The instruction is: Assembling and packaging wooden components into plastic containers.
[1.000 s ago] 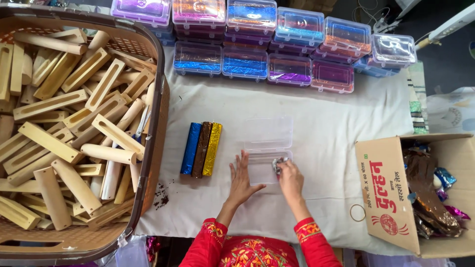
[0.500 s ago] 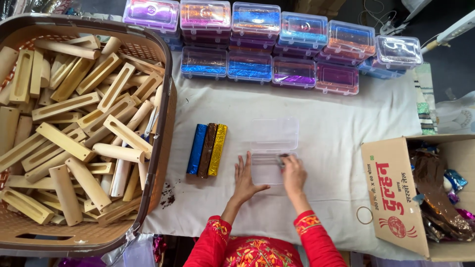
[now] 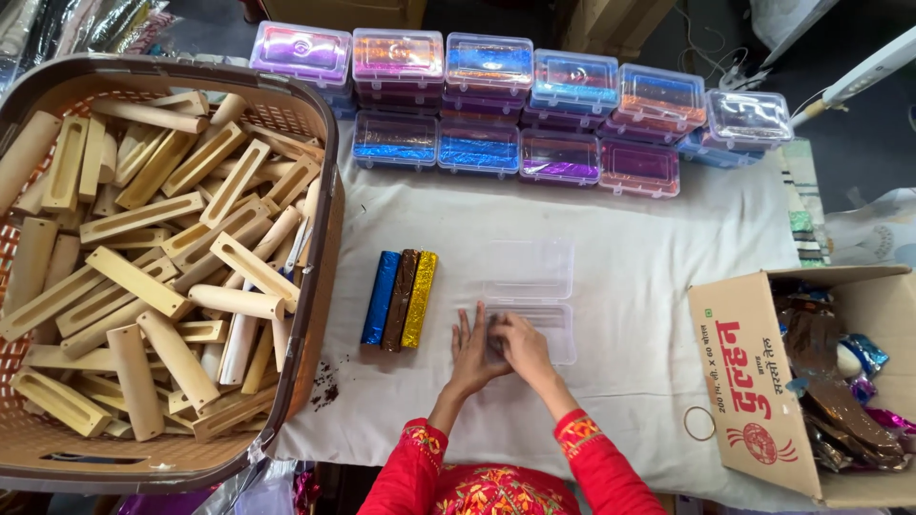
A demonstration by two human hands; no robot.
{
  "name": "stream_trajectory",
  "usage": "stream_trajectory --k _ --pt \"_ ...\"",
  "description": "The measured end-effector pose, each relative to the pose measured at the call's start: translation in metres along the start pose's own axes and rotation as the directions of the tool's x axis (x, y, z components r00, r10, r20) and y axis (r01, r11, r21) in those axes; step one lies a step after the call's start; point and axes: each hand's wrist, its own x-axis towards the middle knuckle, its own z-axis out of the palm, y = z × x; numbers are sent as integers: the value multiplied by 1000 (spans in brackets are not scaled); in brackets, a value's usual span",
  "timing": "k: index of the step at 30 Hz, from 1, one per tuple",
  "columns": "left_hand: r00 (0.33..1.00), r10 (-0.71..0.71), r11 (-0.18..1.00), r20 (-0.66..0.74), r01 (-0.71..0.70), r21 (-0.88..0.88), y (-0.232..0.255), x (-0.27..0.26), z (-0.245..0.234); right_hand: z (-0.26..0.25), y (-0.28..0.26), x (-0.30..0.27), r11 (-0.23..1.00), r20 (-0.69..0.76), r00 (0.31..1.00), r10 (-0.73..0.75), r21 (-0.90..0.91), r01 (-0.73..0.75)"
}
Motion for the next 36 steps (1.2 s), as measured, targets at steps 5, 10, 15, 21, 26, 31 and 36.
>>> stream_trajectory --k 5,10,15,21,26,31,36 --pt "1000 22 999 -12 -21 24 4 -2 -5 -25 55 -19 958 256 926 -279 144 249" --pt "1000 9 1000 -4 -9 26 12 -5 -10 -42 74 -14 977 377 926 -37 -182 113" --pt "1000 17 998 -10 -16 65 2 -2 -1 -9 34 4 980 353 915 -196 81 179" --pt "1000 -10 998 20 9 64 1 -3 0 -9 10 2 996 67 994 -85 9 85" --pt "999 -19 996 49 15 85 8 -4 -8 -17 55 -29 970 -125 987 104 -206 -128" --pt "994 -43 996 97 35 81 8 2 -10 0 48 -31 939 -150 984 99 -313 -142" --pt "991 -46 996 122 36 78 -2 6 -2 9 5 -5 976 -87 986 139 -156 -151"
